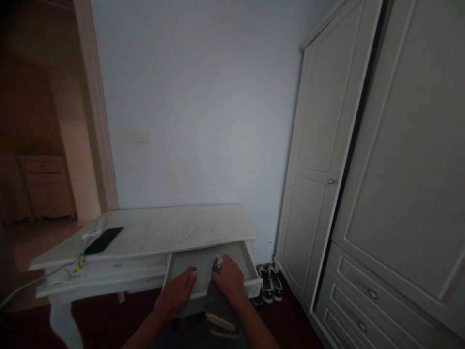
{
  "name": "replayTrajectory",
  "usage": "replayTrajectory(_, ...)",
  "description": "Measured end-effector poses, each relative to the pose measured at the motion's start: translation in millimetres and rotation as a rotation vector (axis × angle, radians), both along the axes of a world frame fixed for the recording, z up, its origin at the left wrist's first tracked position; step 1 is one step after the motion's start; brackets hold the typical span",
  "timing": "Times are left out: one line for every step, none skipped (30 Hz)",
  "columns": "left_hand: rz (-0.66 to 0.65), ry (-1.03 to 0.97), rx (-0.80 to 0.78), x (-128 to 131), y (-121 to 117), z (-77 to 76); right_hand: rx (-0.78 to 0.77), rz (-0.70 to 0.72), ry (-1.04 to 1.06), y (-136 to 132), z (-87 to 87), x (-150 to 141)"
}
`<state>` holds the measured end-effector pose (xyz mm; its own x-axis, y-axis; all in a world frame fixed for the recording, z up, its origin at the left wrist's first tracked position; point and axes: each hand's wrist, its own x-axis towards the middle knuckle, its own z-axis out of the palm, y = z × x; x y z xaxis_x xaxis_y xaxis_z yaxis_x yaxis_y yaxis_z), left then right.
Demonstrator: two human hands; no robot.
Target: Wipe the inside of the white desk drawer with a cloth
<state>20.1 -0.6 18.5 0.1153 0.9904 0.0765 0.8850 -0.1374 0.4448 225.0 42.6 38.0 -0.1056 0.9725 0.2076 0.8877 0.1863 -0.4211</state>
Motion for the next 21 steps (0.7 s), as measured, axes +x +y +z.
replayTrajectory(0.002, -0.020, 0.025, 0, 0, -1.4, 0.005, -0.022, -0.003, -1, -0.5, 2)
replayTrajectory(-0.002, -0.043, 0.052, -1, 1, -3.1, 0.021, -0.026, -0.007, -3, -1.7, -1)
replayTrajectory(-0.007, -0.066, 0.079, -2, 1, -5.2, 0.047, -0.012, -0.012, -7, -3.4, -8)
replayTrajectory(-0.018, -0.089, 0.103, -3, 2, -7.6, 0.075, 0.018, -0.018, -11, -5.5, -18)
replayTrajectory(-0.030, -0.112, 0.123, -5, 2, -10.0, 0.099, 0.052, -0.018, -16, -7.8, -31)
replayTrajectory(-0.037, -0.133, 0.140, -7, 3, -12.6, 0.114, 0.084, -0.011, -20, -10.2, -44)
replayTrajectory(-0.029, -0.151, 0.157, -9, 3, -15.1, 0.117, 0.110, 0.005, -23, -12.4, -56)
replayTrajectory(-0.003, -0.164, 0.178, -10, 3, -17.4, 0.112, 0.130, 0.027, -25, -14.6, -67)
replayTrajectory(0.041, -0.168, 0.207, -12, 3, -19.5, 0.099, 0.147, 0.049, -25, -16.7, -75)
replayTrajectory(0.097, -0.162, 0.242, -12, 2, -21.1, 0.083, 0.160, 0.071, -23, -18.7, -82)
replayTrajectory(0.148, -0.145, 0.277, -12, 0, -22.1, 0.069, 0.172, 0.089, -20, -20.6, -86)
replayTrajectory(0.174, -0.119, 0.309, -10, -1, -22.4, 0.062, 0.188, 0.103, -16, -22.3, -88)
replayTrajectory(0.164, -0.087, 0.331, -8, -4, -22.0, 0.056, 0.219, 0.108, -11, -23.4, -88)
replayTrajectory(0.117, -0.054, 0.340, -4, -6, -21.1, 0.048, 0.271, 0.103, -6, -23.9, -87)
replayTrajectory(0.046, -0.023, 0.337, 0, -9, -19.7, 0.036, 0.336, 0.092, 0, -23.6, -84)
replayTrajectory(-0.033, 0.005, 0.324, 4, -11, -18.3, 0.021, 0.406, 0.081, 4, -22.6, -79)
replayTrajectory(-0.104, 0.029, 0.306, 8, -13, -17.1, 0.007, 0.483, 0.072, 9, -20.7, -73)
replayTrajectory(-0.150, 0.050, 0.284, 12, -14, -16.2, -0.002, 0.546, 0.071, 12, -18.2, -63)
replayTrajectory(-0.183, 0.067, 0.257, 15, -14, -15.9, -0.008, 0.604, 0.074, 15, -15.1, -52)
replayTrajectory(-0.204, 0.083, 0.226, 17, -14, -16.0, -0.013, 0.659, 0.081, 17, -11.7, -39)
replayTrajectory(-0.213, 0.096, 0.190, 19, -13, -16.4, -0.014, 0.711, 0.092, 19, -8.3, -24)
